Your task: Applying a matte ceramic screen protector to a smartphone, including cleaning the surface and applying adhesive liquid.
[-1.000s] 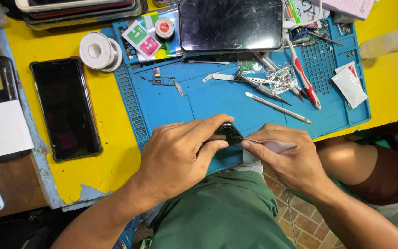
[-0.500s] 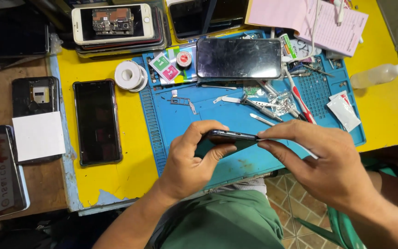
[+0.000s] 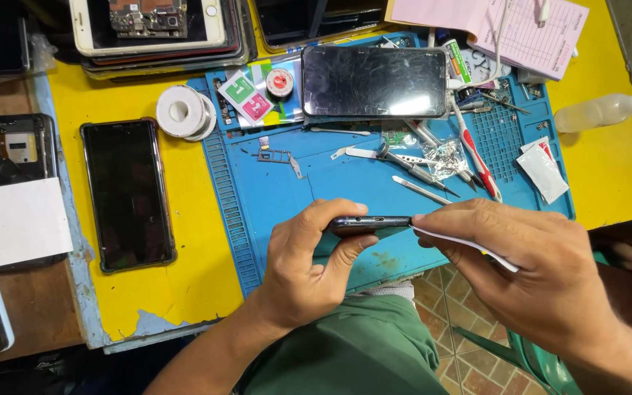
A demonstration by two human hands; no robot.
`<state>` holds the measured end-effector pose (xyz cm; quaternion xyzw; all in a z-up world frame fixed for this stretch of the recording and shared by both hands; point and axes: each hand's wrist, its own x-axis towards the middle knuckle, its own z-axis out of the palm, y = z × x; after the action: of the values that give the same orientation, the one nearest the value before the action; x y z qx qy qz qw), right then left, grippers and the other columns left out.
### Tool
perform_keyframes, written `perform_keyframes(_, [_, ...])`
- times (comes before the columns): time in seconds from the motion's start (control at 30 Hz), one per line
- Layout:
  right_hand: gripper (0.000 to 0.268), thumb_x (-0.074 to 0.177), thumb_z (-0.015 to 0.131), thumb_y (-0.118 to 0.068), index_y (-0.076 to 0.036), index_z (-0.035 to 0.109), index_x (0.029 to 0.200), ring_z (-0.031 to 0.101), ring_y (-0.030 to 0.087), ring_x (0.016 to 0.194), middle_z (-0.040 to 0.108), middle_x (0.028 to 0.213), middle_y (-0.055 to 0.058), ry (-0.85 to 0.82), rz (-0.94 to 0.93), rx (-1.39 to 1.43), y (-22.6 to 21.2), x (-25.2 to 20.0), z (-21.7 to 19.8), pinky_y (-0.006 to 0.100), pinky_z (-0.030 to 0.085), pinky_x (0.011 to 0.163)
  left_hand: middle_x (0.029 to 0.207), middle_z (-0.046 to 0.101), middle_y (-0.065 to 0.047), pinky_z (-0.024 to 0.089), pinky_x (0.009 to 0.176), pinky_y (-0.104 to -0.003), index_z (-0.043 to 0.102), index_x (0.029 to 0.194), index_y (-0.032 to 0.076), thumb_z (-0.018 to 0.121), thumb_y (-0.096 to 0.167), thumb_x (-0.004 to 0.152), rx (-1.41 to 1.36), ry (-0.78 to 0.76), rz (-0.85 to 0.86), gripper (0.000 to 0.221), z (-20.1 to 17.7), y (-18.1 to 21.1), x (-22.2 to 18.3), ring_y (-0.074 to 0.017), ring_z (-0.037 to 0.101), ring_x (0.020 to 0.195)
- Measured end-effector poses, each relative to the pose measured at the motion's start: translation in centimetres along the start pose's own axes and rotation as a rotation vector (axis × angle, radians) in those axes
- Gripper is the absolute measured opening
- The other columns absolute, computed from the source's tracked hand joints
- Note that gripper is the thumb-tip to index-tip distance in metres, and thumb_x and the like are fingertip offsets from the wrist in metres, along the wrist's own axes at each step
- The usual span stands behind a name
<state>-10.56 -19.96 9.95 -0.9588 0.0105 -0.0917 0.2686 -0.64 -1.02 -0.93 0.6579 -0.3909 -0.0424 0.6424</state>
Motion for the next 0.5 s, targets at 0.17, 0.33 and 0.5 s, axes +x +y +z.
perform_keyframes(0.17, [0.021,0.087,0.076,-0.005,-0.010,0.076,0.108,0.078,0.015,0.085,0.079,0.097,0.003,-0.052,-0.015,-0.019,-0.1,0.4,-0.8,0.028,0.060,0.076,0.103,0.072,-0.013,0.060,0.075,-0.036,0.056,0.126,0.004,0.074,0.006,0.099,-0.002,-0.006,0.036,0.032,0.1,0.1,-0.1,-0.0265,0.072,0.084])
perform_keyframes(0.33, [0.020,0.090,0.072,-0.005,-0.011,0.073,0.109,0.075,0.018,0.082,0.077,0.089,0.000,-0.136,-0.065,-0.092,-0.5,1.1,-1.2,0.034,0.055,0.061,0.101,0.072,-0.014,0.061,0.074,-0.037,0.056,0.127,0.003,0.074,0.006,0.100,0.012,0.009,0.048,0.033,0.3,0.0,-0.2,-0.0275,0.073,0.084])
perform_keyframes(0.5, [0.022,0.090,0.071,-0.006,-0.016,0.073,0.110,0.074,0.019,0.079,0.077,0.092,-0.002,-0.180,-0.059,-0.135,0.0,1.3,-1.4,0.035,0.054,0.060,0.102,0.071,-0.014,0.061,0.076,-0.037,0.056,0.126,0.003,0.073,0.006,0.100,0.021,0.019,0.050,0.032,0.2,0.0,-0.2,-0.0267,0.073,0.084])
